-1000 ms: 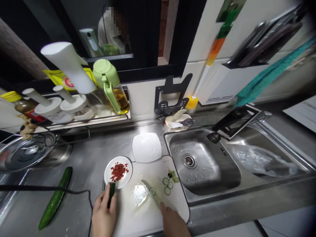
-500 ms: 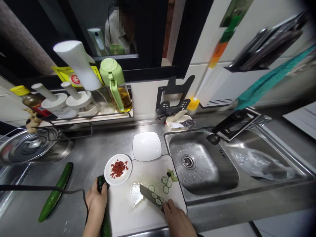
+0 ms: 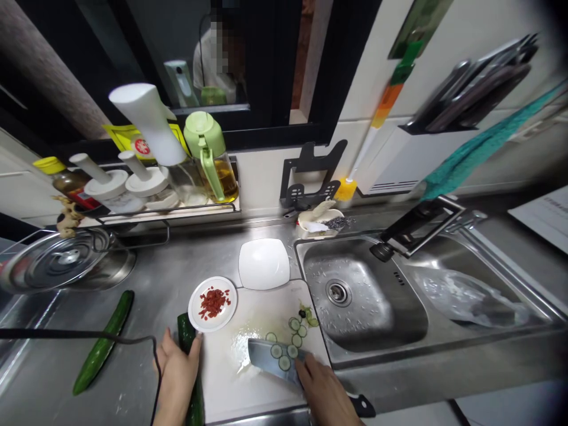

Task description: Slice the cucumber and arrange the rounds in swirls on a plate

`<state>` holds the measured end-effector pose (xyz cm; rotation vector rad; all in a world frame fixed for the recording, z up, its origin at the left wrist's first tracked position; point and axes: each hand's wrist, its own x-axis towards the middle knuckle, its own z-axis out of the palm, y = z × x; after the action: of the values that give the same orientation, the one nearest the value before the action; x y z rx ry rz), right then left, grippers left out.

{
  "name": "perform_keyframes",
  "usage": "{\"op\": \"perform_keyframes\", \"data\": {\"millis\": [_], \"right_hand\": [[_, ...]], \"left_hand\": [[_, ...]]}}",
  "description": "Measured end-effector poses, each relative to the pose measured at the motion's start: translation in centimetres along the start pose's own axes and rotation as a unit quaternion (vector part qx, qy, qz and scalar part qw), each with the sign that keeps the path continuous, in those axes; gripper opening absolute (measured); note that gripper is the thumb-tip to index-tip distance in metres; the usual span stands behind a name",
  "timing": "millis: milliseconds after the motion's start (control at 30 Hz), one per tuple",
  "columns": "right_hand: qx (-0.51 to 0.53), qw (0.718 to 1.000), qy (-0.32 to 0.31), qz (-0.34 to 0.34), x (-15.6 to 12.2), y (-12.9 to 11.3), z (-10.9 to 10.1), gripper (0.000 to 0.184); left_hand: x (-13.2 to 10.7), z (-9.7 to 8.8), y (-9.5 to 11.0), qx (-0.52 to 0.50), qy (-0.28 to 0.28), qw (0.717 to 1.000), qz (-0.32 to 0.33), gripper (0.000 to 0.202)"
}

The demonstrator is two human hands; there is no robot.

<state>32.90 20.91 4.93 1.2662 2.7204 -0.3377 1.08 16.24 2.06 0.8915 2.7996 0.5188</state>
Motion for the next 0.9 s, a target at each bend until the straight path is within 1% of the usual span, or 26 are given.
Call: {"op": "perform_keyframes", "data": {"millis": [33, 67, 100, 133, 167, 200, 233, 267, 300, 333, 367, 400, 467, 600, 733, 800, 900], "right_hand": [[-0.004, 1.000, 0.010, -0.003, 0.0, 0.1, 0.1, 0.043], [-0.009, 1.000, 0.020, -0.007, 0.0, 0.3, 0.1, 0.040], [-0.014, 0.999, 0.032, -0.011, 0.0, 0.4, 0.2, 0.037], [-0.020, 0.999, 0.043, -0.017, 0.0, 0.5, 0.3, 0.035], [-0.025, 0.998, 0.053, -0.026, 0.0, 0.7, 0.3, 0.034], [-0.033, 0.997, 0.064, -0.034, 0.0, 0.8, 0.3, 0.034], [-0.042, 0.995, 0.075, -0.043, 0.0, 1.0, 0.3, 0.034], [-0.050, 0.994, 0.086, -0.053, 0.1, 1.1, 0.2, 0.035], [-0.058, 0.992, 0.094, -0.063, 0.1, 1.3, 0.1, 0.035], [-0.064, 0.990, 0.101, -0.074, 0.1, 1.5, 0.0, 0.034], [-0.069, 0.988, 0.107, -0.085, 0.1, 1.6, -0.2, 0.034], [-0.073, 0.986, 0.112, -0.096, 0.1, 1.8, -0.4, 0.033], [-0.081, 0.983, 0.122, -0.115, -0.1, 2.1, -0.7, 0.032], [-0.089, 0.979, 0.130, -0.132, -0.3, 2.5, -0.9, 0.032], [-0.096, 0.979, 0.114, -0.139, -0.6, 2.8, -0.7, 0.032], [-0.100, 0.980, 0.106, -0.137, -0.7, 3.1, -0.6, 0.033], [-0.100, 0.980, 0.100, -0.136, -0.6, 3.3, -0.8, 0.032]], "left_hand": [[-0.9, -0.2, 0.7, -0.003, 0.018, 0.999, 0.039, 0.073], [-2.0, -0.3, 1.6, -0.018, 0.017, 0.996, 0.089, 0.065], [-3.1, -0.1, 2.7, -0.046, -0.021, 0.988, 0.146, 0.054], [-4.2, 0.1, 4.0, -0.083, -0.091, 0.971, 0.203, 0.043], [-5.3, 0.5, 5.5, -0.113, -0.179, 0.945, 0.251, 0.034], [-6.2, 1.1, 7.1, -0.136, -0.259, 0.912, 0.288, 0.027], [-6.9, 1.6, 8.6, -0.150, -0.324, 0.876, 0.323, 0.025], [-7.4, 2.2, 10.0, -0.155, -0.370, 0.845, 0.354, 0.026], [-7.6, 2.7, 11.2, -0.153, -0.402, 0.817, 0.384, 0.028], [-7.6, 3.1, 12.1, -0.149, -0.420, 0.795, 0.412, 0.027], [-7.4, 3.5, 12.9, -0.142, -0.431, 0.774, 0.441, 0.025], [-7.1, 3.8, 13.4, -0.133, -0.432, 0.760, 0.467, 0.024], [-6.5, 4.3, 14.0, -0.109, -0.416, 0.747, 0.507, 0.023], [-5.8, 5.7, 14.4, -0.060, -0.368, 0.757, 0.536, 0.029], [-6.0, 6.9, 14.8, -0.032, -0.337, 0.766, 0.546, 0.028], [-6.2, 7.1, 15.0, -0.022, -0.321, 0.770, 0.551, 0.026], [-6.6, 6.7, 15.3, -0.035, -0.300, 0.784, 0.542, 0.021]]}}
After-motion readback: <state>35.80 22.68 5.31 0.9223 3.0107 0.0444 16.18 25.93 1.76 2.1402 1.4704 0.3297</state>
